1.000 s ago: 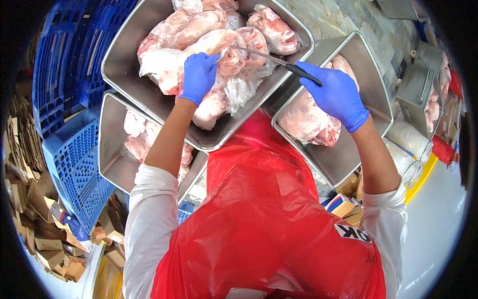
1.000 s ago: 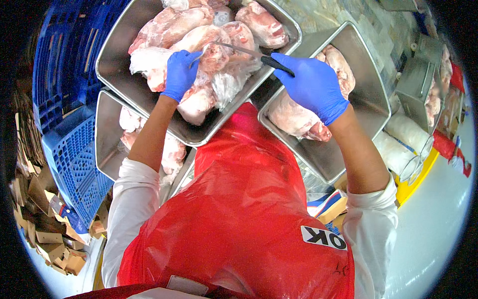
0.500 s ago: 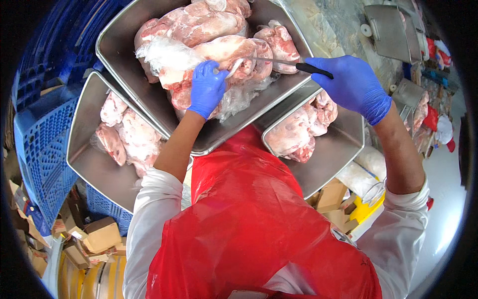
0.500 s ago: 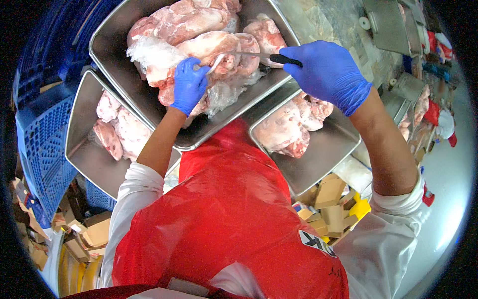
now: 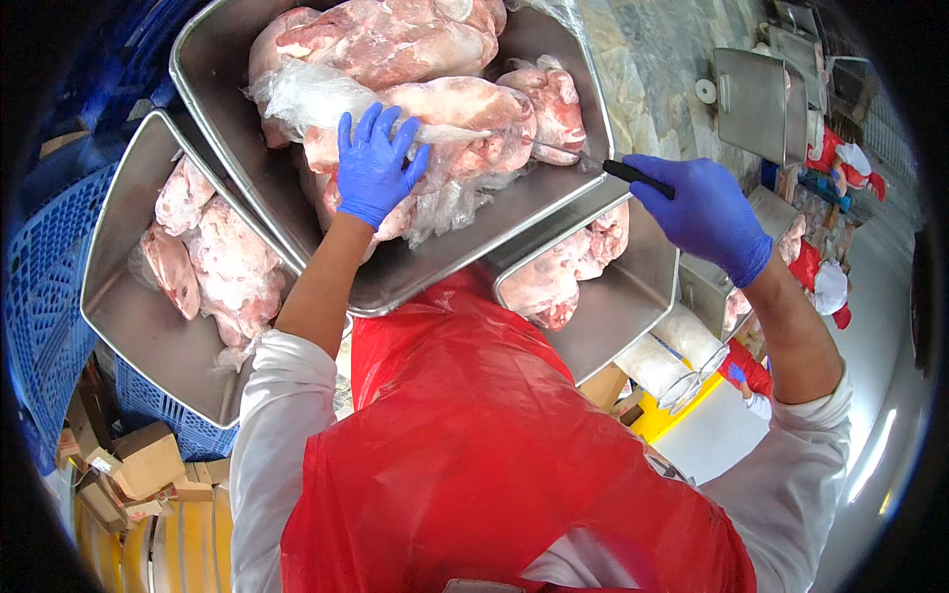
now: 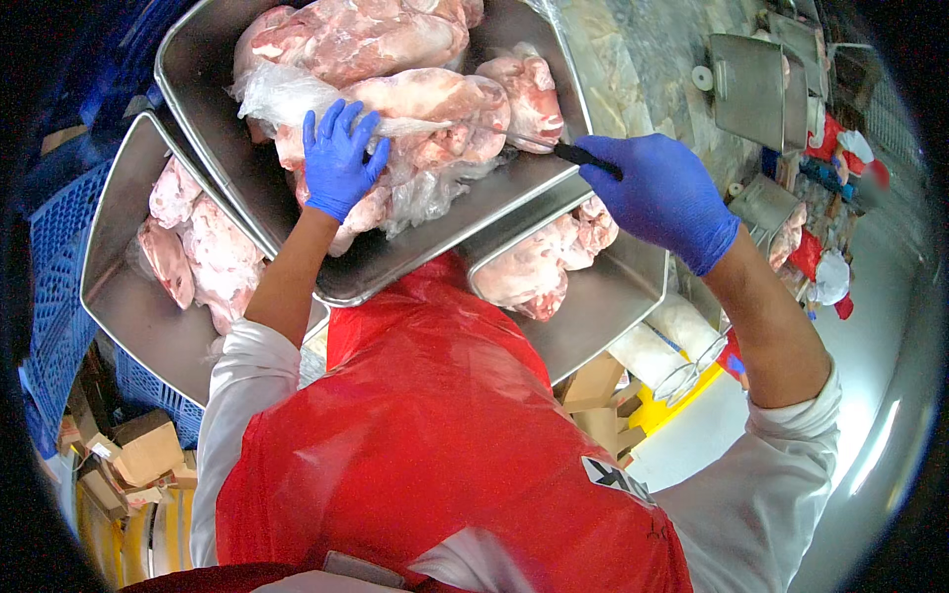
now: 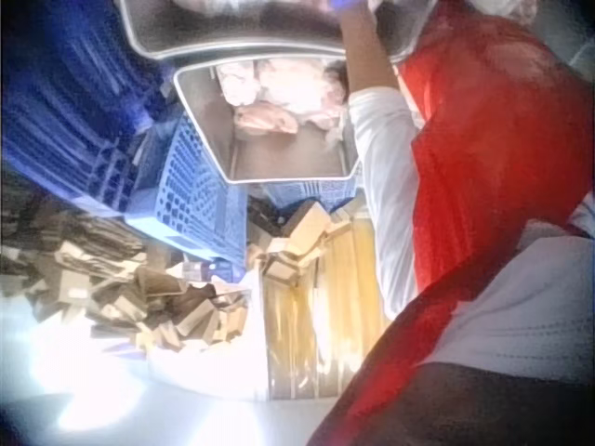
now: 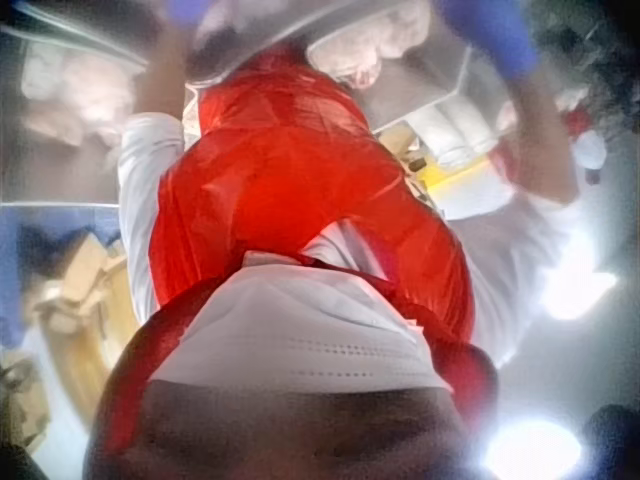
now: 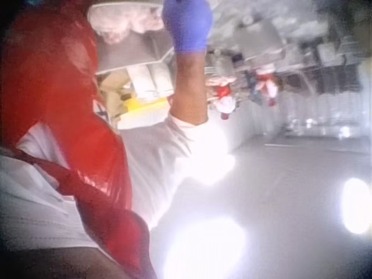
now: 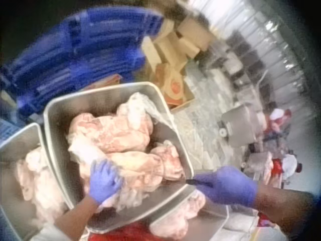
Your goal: The person uses a knife to cut large pieces of raw meat in a metal tray and transfers the cut portions into another tray. The person repeatedly picks up meat, slices it, and places the pieces into a separate container.
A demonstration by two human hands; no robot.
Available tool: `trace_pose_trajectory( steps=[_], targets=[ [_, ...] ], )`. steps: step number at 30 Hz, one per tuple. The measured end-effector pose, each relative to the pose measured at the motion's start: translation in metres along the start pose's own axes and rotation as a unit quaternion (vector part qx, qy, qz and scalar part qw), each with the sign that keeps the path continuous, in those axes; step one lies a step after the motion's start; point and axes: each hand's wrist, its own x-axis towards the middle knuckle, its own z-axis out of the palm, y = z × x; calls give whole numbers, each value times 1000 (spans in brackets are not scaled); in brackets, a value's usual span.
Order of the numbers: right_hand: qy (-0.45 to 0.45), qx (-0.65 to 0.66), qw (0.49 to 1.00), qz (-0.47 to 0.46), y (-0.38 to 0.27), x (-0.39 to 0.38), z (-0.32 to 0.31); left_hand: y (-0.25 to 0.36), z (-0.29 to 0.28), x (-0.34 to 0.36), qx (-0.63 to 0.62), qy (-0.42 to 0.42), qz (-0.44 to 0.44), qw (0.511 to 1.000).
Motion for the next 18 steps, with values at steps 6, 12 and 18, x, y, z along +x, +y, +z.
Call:
trace_pose_trajectory(
  steps=[6, 12, 18],
  targets=[
    [-36, -73, 996, -23, -23, 33, -10, 0, 1, 6, 7, -38, -18, 999],
    [-45, -94, 990, -99, -24, 78, -24, -10, 6, 15, 2, -50, -21, 999],
    [-32, -7, 999, -39, 0, 55, 9, -9, 3, 22, 24, -57, -25, 998]
  ],
)
